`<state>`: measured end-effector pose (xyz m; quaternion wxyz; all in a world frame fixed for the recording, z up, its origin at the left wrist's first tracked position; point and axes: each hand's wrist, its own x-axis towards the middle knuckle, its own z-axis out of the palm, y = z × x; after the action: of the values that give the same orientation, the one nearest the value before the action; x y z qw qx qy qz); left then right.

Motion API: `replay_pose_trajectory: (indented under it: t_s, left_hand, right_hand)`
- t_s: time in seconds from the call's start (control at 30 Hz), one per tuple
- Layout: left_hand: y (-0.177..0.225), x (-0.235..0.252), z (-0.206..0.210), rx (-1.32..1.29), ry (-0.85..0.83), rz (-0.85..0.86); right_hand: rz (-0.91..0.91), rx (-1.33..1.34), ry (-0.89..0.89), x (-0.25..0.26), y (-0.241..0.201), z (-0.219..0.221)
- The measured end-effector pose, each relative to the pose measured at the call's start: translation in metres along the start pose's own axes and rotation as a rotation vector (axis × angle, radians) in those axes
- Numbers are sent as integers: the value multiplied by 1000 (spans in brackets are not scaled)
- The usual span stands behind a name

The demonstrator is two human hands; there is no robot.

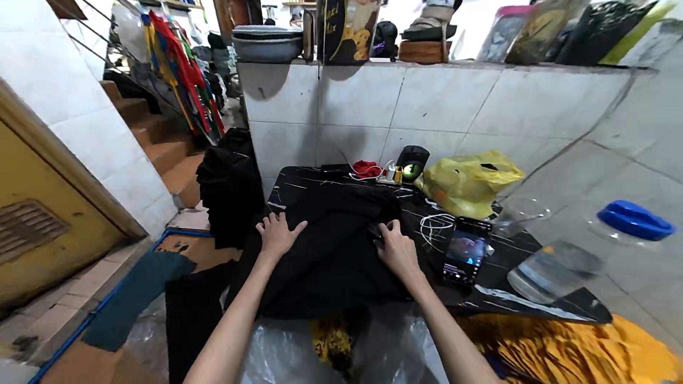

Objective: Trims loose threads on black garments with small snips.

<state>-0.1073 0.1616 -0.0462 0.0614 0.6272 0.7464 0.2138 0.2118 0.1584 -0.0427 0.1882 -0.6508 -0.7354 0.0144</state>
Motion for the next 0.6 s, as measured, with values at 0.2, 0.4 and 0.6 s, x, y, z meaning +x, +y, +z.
replay_pose_trajectory:
  t_s: [0.2, 0.4, 0.6]
  left_hand:
    - [0, -6, 0, -116, -1, 161]
    - [7, -11, 8, 3, 20, 135]
    - [83, -112, 15, -174, 192, 484]
  right_hand:
    - [53, 329, 8, -13, 22, 24]
    - [54, 246, -12, -14, 31, 31]
    - [-21, 370, -35, -18, 46, 36]
